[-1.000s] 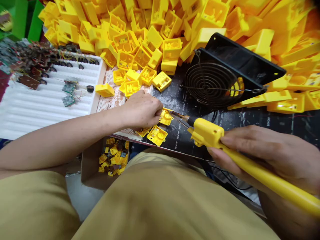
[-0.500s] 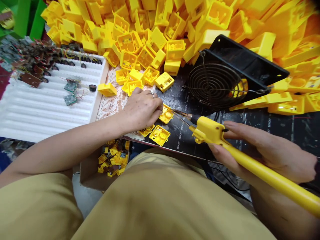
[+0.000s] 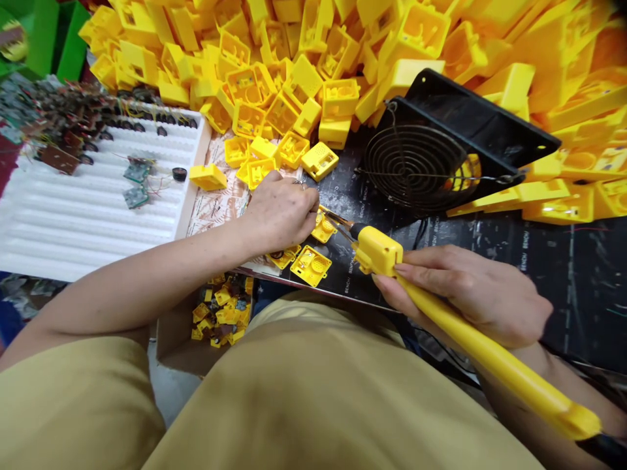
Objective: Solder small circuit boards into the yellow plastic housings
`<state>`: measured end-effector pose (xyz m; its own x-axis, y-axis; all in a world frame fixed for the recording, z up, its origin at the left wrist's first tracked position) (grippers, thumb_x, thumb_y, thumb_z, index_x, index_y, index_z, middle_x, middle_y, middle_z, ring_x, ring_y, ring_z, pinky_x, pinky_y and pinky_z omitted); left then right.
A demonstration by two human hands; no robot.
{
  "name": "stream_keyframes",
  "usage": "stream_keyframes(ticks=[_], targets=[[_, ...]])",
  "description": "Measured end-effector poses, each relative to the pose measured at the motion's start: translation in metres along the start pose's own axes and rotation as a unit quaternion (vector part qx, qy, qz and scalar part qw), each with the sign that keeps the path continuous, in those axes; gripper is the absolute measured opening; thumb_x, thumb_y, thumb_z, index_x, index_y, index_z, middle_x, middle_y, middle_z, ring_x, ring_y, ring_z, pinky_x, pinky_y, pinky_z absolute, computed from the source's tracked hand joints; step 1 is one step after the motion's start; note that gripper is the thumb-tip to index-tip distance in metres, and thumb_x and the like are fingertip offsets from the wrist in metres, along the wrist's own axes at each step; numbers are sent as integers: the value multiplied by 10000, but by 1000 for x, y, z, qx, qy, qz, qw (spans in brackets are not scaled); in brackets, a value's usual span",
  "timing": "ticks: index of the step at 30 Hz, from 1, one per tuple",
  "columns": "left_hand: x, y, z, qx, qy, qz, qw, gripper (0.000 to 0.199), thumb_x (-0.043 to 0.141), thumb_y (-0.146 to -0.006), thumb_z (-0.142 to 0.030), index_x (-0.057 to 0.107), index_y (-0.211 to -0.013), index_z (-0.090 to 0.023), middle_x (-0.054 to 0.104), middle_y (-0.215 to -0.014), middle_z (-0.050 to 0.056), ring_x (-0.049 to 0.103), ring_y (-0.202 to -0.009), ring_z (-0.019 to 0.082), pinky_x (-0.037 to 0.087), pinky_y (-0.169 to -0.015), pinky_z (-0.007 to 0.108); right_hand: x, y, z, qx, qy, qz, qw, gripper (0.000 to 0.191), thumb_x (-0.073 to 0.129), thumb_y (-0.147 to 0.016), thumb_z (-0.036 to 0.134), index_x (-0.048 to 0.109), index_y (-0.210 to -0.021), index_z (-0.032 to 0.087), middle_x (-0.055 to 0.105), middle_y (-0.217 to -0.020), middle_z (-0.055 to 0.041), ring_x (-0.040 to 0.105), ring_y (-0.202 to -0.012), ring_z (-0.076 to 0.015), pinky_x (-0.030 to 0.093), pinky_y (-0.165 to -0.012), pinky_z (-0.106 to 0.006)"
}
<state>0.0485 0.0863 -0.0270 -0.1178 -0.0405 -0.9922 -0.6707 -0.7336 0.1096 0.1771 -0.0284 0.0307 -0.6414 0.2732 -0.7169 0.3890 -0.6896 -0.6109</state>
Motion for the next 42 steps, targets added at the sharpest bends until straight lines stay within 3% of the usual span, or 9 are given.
stream_keyframes(ticks=[6,11,15,21,26,31,35,39,42], targets=[[-1,-2,-3,10,-2,-5,1000,308,421,-845,-262,701,-835,-135,680,-724,97,659,-776,267,442,-735,397,-2,-11,9,-30,-20,21,999,168,744,-807,147,585,-846,185,670,-712,-8,623,-590,-98,527,-543,-205],[0,-3,-1,-1,16,0,1000,296,437,-819,-241,716,-840,-144,688,-726,100,668,-777,268,445,-667,367,-9,-2,-12,87,19,41,995,138,581,-948,297,609,-839,216,687,-748,-22,647,-616,-119,497,-492,-221],[-1,-3,1,-9,23,2,1000,280,456,-804,-247,721,-834,-161,688,-714,84,661,-753,256,429,-624,348,-14,-3,-13,80,-8,-2,997,38,649,-898,237,617,-885,221,672,-714,-7,636,-580,-113,503,-486,-190],[-2,-3,1,-12,21,-3,1000,276,464,-810,-247,724,-829,-157,681,-707,93,650,-750,255,408,-608,343,-15,-3,-11,60,3,16,998,679,715,-856,297,409,-1461,277,729,-932,-36,701,-710,-200,587,-642,-275],[-1,-2,0,-12,44,19,999,276,464,-845,-247,725,-853,-157,699,-771,93,653,-826,259,435,-688,359,-12,-11,0,19,47,38,998,609,604,-931,377,399,-1481,212,727,-913,-53,704,-760,-208,569,-762,-292],[-32,40,20,-38,66,-83,994,341,407,-955,-334,712,-983,-184,722,-988,78,660,-919,218,458,-803,336,2,-11,0,-11,-12,65,998,557,615,-930,343,448,-1440,190,662,-692,21,620,-554,-135,520,-594,-265],[-14,94,41,-116,64,-46,990,385,377,-985,-427,671,-1050,-185,732,-797,43,680,-723,172,451,-648,259,25,-7,-6,-46,-67,136,987,419,634,-901,156,550,-1305,229,694,-785,42,646,-604,-111,525,-574,-223],[13,117,21,-94,106,-22,990,412,404,-985,-402,560,-1249,-125,753,-897,78,711,-776,186,493,-663,262,50,-27,-12,-45,-5,115,992,289,659,-895,255,568,-1162,188,708,-1002,-73,707,-856,-211,574,-695,-298],[16,115,-10,-21,147,-23,989,405,426,-984,-357,535,-1306,-136,751,-919,73,713,-804,177,516,-708,261,76,-38,-19,-19,9,148,989,338,630,-917,332,516,-1196,179,688,-1045,-109,706,-861,-245,567,-655,-320]])
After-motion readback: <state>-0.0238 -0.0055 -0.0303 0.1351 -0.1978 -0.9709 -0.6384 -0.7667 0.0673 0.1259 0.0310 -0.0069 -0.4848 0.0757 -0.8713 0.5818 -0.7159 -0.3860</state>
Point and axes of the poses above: each hand's wrist, its own y-axis away from the middle knuckle, its own x-axis out of the palm, z = x × y, the point moved 9 cm from there along -y, towards the middle knuckle
